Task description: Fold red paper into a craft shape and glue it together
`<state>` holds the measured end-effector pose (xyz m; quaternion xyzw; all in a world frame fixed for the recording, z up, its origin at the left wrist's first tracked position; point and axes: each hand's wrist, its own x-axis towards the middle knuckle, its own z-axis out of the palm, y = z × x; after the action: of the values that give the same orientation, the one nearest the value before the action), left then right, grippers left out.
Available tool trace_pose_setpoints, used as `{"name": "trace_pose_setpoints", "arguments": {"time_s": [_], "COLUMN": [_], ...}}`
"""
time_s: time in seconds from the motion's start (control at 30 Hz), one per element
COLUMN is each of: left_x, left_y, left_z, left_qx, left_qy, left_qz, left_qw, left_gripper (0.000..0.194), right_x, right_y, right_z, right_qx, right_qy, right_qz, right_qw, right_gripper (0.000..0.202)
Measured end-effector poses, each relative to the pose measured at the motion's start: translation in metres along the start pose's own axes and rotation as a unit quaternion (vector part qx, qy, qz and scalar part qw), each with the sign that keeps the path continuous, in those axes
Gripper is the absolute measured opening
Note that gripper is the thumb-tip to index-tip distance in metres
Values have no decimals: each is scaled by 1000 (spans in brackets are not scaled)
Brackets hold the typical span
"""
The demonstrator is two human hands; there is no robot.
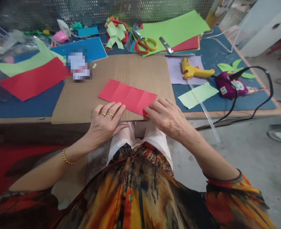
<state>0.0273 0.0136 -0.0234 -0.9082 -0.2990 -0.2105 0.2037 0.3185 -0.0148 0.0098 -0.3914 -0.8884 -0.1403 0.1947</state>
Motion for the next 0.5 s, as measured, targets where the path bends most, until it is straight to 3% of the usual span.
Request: {"name": "trace_pose_setpoints", "arguments": {"time_s": [0.1, 0.2, 0.3, 0.4, 0.5], "left_x": [2, 9, 17, 20, 20], "left_y": [9, 18, 21, 22, 24], "left_z": [-5, -6, -6, -5, -4], "left_qx": [-23, -40, -47, -58, -72], "left_qy": [-14, 9, 37, 54, 58], "left_qz": [-27, -22, 5, 15, 12], "left_qw": [999, 999, 998, 997, 996], "left_gripper": [70, 63, 52, 44, 39], "right_x": [-1, -4, -7, -10, -13], "right_y": [-5, -9, -16, -21, -21], "right_z": [-2, -1, 4, 9, 11], "right_qx": [3, -25, -62, -52, -21], "right_qy": [-5, 3, 62, 125, 119], "right_qz": [-11, -24, -25, -28, -23], "right_qw": [1000, 999, 996, 990, 992], "right_gripper": [20, 26, 12, 17, 20]}}
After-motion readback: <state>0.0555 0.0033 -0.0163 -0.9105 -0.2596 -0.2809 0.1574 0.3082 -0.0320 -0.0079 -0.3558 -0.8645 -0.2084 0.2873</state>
